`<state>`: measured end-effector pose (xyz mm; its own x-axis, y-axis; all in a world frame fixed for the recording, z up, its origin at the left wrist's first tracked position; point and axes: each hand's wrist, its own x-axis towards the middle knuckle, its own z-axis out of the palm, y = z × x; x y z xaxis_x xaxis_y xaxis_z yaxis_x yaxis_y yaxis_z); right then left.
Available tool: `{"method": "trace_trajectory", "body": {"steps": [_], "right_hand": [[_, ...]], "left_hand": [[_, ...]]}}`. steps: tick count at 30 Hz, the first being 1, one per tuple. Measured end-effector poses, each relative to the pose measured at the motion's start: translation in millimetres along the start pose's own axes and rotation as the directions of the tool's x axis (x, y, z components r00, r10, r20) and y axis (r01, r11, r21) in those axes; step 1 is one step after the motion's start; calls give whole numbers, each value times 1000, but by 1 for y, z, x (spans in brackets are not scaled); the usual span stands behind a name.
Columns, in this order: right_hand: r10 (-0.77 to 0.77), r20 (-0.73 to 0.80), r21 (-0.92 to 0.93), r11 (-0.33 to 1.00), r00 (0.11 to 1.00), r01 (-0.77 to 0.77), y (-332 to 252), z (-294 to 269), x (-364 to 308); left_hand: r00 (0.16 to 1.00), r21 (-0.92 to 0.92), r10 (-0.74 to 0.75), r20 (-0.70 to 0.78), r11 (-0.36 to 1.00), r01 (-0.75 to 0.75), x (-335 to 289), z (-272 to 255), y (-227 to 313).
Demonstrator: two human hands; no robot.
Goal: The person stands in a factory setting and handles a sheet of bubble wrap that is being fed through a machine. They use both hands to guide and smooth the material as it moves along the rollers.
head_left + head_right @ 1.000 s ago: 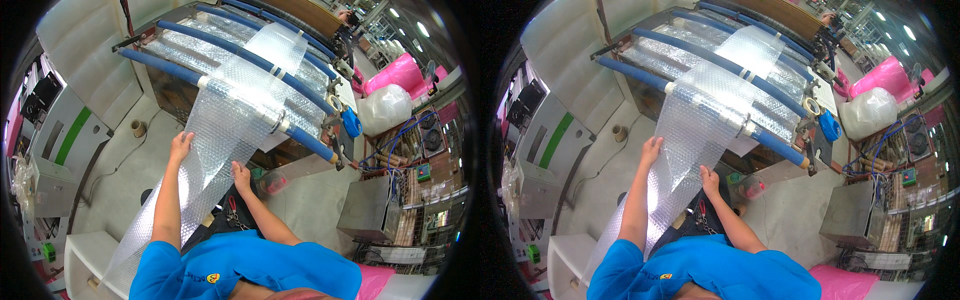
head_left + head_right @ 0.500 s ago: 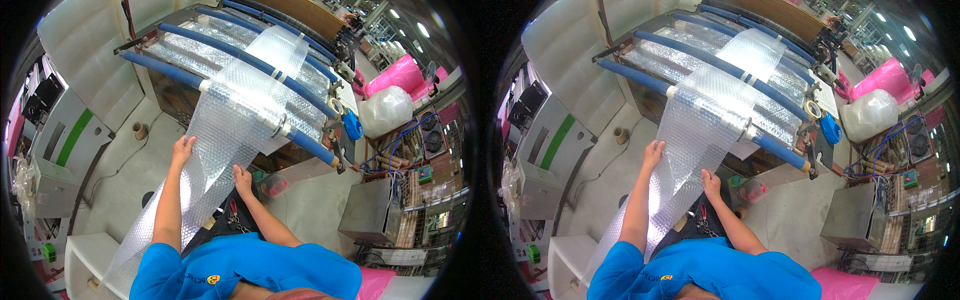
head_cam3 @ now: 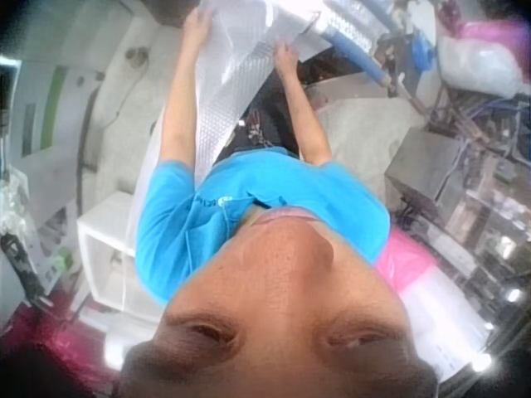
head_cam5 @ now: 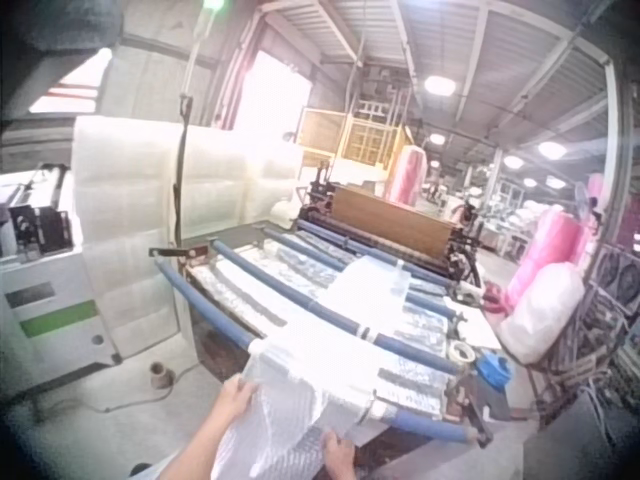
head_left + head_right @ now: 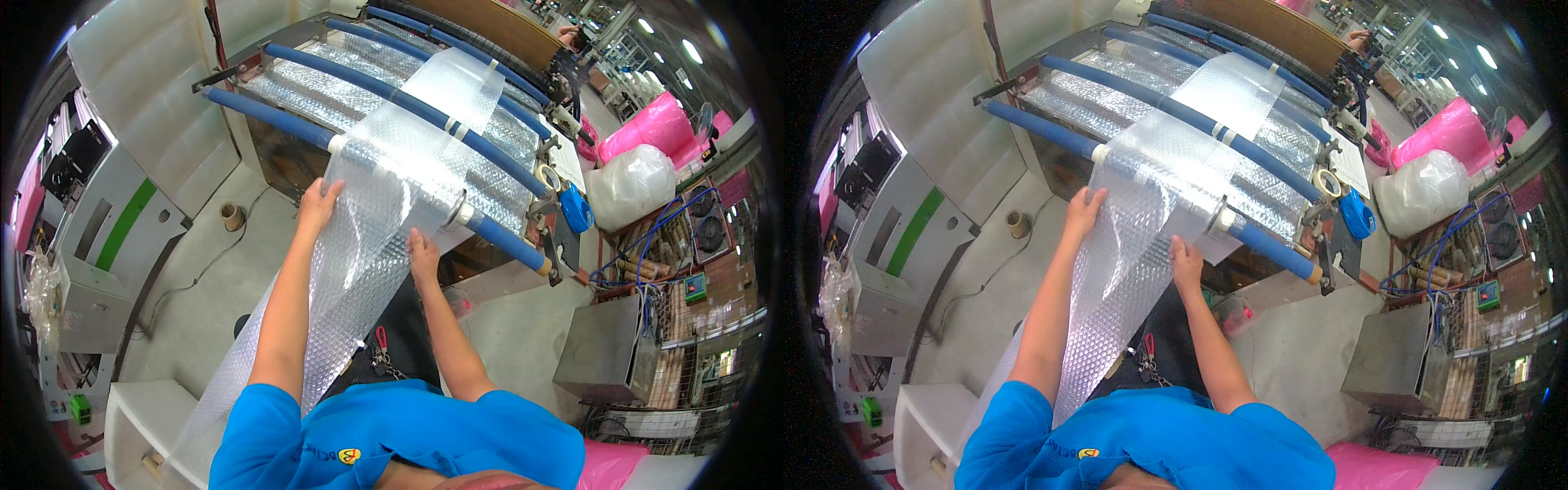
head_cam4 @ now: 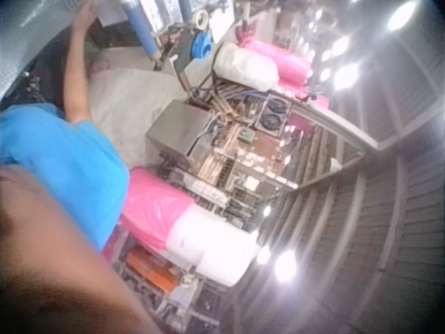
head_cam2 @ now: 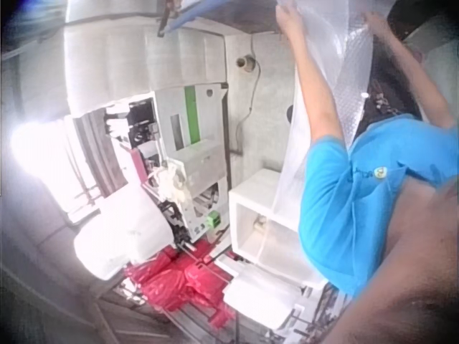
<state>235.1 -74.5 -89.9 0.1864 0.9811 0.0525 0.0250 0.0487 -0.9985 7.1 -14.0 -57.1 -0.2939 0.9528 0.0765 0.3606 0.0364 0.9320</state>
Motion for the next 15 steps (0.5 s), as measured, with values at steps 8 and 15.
{"method": "trace_trajectory", "body": {"steps": [8,15], "right_hand": [[106,12,-100,990,994,-104,1,6,-36],[308,202,-138,949,930,-284,-8,16,-99]], "left_hand": [[994,91,-54,95,995,46,-14,-15,-16],[996,30,-89,21,996,88,-73,-58,-22]]}}
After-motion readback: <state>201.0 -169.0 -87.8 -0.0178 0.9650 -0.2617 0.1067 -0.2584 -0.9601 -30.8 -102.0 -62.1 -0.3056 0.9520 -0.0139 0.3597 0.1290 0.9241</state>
